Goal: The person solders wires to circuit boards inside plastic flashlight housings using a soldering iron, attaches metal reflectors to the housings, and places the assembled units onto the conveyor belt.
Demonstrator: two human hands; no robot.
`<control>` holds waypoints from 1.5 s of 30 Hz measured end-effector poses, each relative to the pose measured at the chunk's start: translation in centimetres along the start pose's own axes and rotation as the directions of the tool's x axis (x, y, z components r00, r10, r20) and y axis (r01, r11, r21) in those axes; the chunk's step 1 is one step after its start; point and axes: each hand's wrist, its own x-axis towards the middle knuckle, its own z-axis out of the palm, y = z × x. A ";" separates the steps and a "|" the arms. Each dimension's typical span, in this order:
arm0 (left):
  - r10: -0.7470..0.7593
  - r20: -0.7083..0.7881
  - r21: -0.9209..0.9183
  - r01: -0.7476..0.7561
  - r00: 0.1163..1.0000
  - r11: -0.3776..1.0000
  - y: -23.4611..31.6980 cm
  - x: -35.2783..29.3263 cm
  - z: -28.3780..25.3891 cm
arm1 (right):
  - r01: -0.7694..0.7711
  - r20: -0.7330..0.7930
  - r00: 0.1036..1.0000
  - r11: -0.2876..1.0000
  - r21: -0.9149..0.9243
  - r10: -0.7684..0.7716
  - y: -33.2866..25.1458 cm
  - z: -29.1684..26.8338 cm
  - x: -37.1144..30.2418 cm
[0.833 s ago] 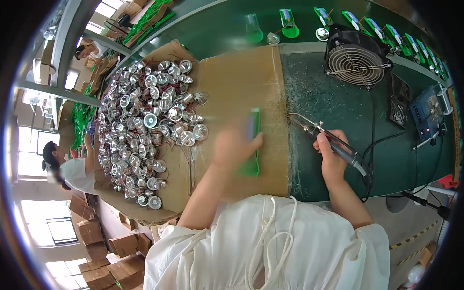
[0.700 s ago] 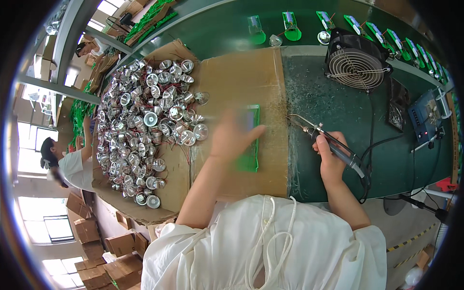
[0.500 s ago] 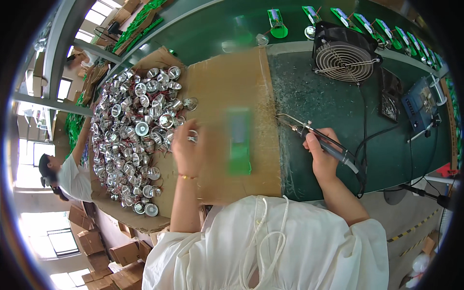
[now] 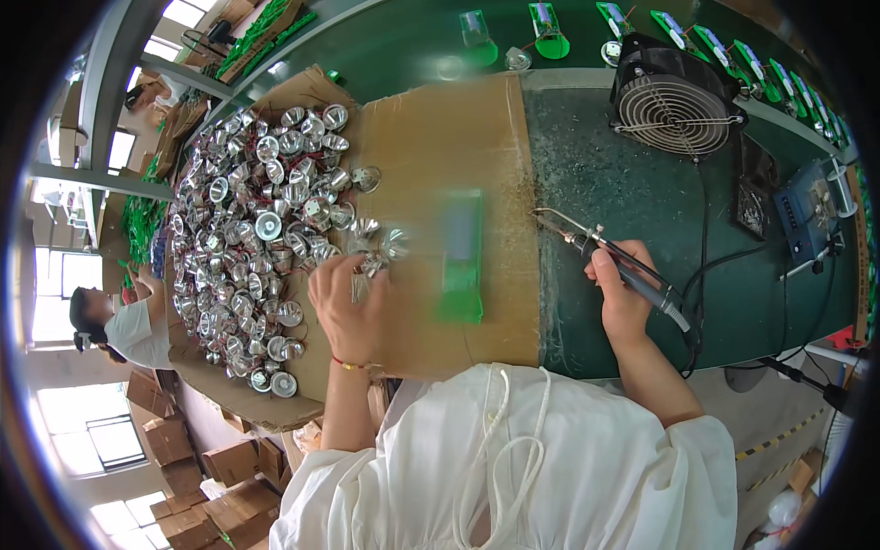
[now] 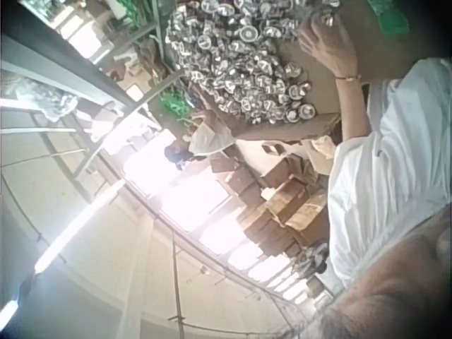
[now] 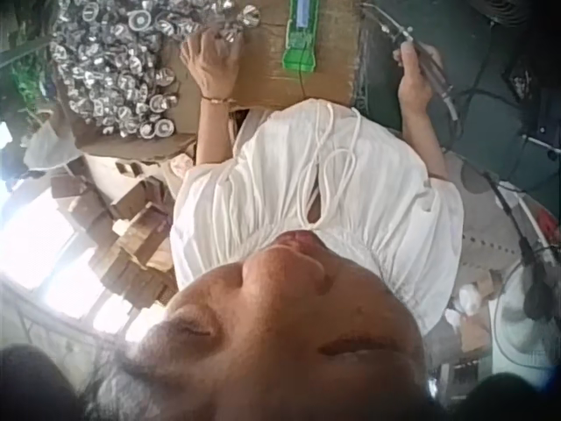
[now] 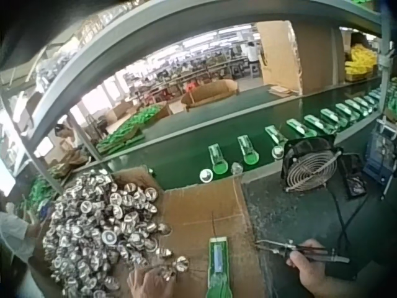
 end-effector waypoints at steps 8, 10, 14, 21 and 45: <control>-0.109 0.054 -0.105 0.114 0.993 0.988 -0.2 2.0 0.8 | 0.025 0.005 1.000 1.000 -0.006 -0.025 0.3 -0.1 -0.2; -0.171 0.089 -0.094 0.179 0.981 0.979 -0.6 3.1 2.1 | 0.030 0.008 1.000 0.999 -0.022 -0.030 0.2 0.0 -0.2; -0.139 0.129 -0.266 0.169 0.982 0.949 -0.8 4.0 2.0 | 0.025 0.001 1.000 1.000 -0.014 -0.025 0.1 0.2 -0.3; -0.461 0.166 -0.728 0.423 0.872 0.539 0.8 2.7 -2.6 | 0.014 0.047 0.999 1.000 -0.006 -0.014 -0.5 0.1 -1.4; -0.166 0.425 -0.528 0.393 0.890 0.753 5.0 -2.9 2.6 | 0.221 0.402 0.903 0.967 -0.130 -0.152 -2.5 2.5 -4.7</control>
